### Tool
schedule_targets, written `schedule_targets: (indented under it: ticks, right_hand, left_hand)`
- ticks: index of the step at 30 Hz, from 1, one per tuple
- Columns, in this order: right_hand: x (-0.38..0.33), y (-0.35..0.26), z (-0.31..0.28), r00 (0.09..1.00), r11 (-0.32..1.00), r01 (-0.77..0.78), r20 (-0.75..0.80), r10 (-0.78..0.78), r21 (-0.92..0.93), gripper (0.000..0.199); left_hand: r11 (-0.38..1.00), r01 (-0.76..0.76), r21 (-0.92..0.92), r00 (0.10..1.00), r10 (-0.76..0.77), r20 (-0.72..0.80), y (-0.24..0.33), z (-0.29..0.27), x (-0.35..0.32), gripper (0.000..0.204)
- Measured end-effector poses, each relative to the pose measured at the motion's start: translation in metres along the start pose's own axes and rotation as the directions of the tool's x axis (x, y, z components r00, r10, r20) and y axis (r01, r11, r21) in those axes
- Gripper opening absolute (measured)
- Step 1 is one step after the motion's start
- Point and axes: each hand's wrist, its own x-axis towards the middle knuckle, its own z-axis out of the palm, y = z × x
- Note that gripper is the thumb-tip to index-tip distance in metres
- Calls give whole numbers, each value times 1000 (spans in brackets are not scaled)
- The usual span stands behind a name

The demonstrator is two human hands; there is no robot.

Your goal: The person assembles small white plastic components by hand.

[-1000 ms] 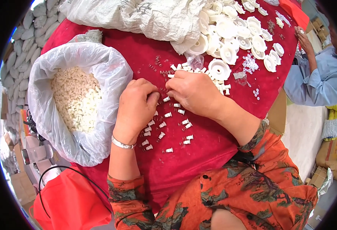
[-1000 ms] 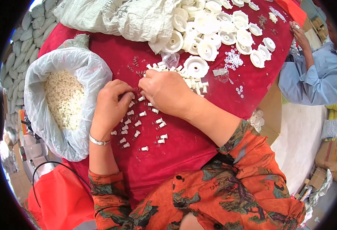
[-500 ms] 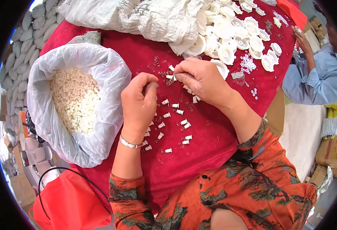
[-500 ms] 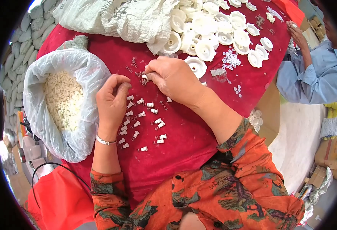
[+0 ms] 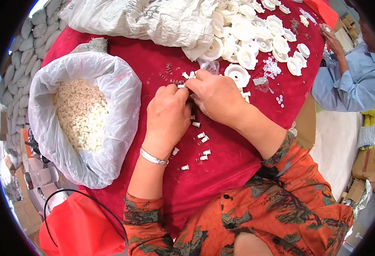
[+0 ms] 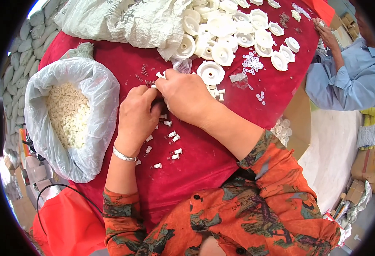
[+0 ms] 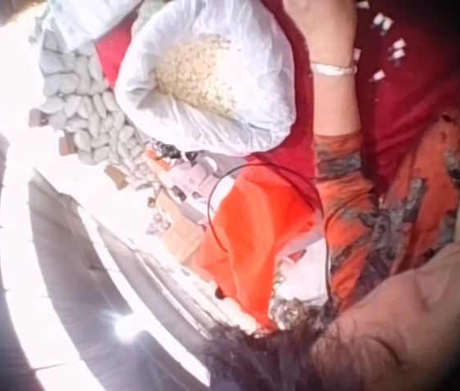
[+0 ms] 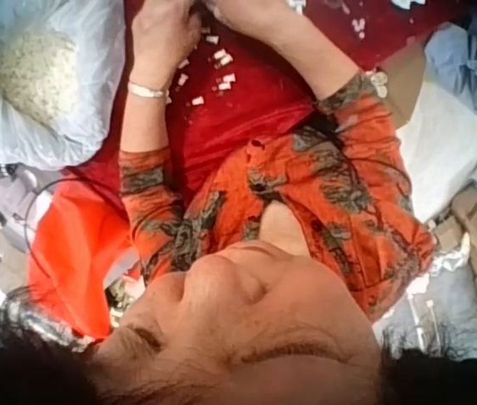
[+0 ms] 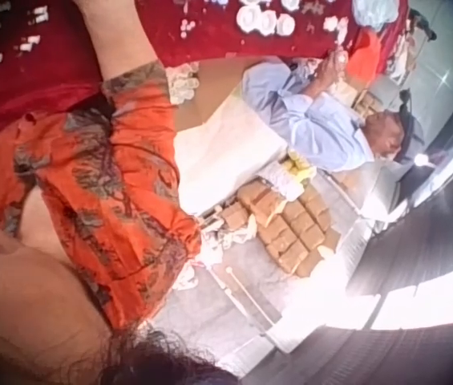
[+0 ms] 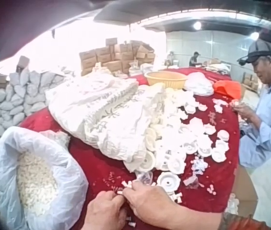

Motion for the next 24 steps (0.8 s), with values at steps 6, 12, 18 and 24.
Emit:
schedule_targets:
  ticks: [6,12,18,24]
  right_hand:
    - [0,4,-8,996,996,-87,16,87,-21,17]
    - [-1,0,-6,997,995,-65,41,69,-75,7]
    - [1,6,-8,998,995,-56,36,59,-77,6]
    - [-1,1,-4,997,992,-67,26,70,-105,8]
  left_hand:
    - [1000,16,24,1000,-16,-10,2,-2,0,15]
    - [962,51,-267,981,-99,-169,-9,-1,0,12]
    - [233,281,-931,914,-360,186,-11,-11,-4,18]
    - [-190,217,-957,918,-292,267,-20,-12,-8,17]
